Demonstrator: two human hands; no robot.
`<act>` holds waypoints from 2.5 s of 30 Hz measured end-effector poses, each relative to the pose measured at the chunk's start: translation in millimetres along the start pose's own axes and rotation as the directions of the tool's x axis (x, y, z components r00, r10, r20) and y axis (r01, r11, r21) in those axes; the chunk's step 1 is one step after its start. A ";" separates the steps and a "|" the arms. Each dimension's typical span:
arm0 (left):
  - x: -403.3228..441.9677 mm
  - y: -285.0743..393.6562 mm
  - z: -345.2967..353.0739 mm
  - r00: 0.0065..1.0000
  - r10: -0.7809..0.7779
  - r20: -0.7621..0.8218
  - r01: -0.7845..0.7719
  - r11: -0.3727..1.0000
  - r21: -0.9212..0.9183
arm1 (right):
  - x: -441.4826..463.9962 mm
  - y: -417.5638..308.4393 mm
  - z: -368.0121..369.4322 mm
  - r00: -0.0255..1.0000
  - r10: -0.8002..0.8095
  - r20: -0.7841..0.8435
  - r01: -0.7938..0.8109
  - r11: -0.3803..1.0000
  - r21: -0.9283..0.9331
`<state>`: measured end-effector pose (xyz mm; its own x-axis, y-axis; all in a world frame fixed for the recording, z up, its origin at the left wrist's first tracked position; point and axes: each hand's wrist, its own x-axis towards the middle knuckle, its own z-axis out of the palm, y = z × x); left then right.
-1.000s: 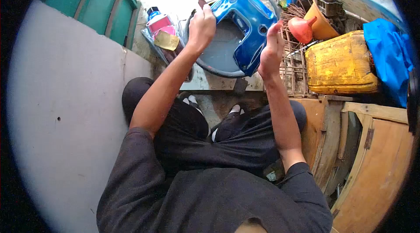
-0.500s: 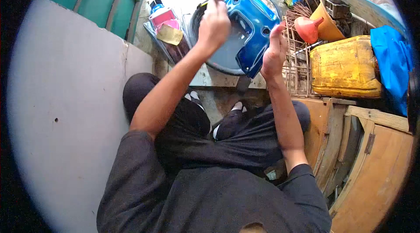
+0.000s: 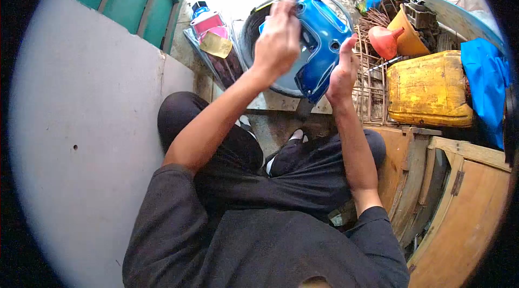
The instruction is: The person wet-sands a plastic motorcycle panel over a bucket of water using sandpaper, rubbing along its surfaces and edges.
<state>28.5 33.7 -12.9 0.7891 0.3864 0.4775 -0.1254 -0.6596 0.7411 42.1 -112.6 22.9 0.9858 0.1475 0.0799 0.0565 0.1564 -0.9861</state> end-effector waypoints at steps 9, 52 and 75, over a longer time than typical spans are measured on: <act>9.2 -13.1 3.4 0.820 -0.495 0.286 0.535 0.841 -0.078 | 1.6 -2.0 -13.5 0.999 0.037 -0.016 -0.038 0.998 -0.045; 31.2 -5.4 -31.5 0.968 -0.226 -0.110 0.170 0.912 -0.372 | 3.9 -36.3 -17.9 0.826 0.462 0.323 -0.508 0.859 0.069; 23.0 1.9 -30.5 0.981 0.187 -0.050 -0.184 0.981 0.057 | 5.6 -27.0 -19.8 0.986 -0.027 0.166 0.056 0.983 -0.177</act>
<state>28.1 61.0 13.9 0.7208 0.2878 0.6306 -0.2343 -0.7550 0.6124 49.2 -135.3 47.0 0.9440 0.3037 0.1293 0.1391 -0.0108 -0.9902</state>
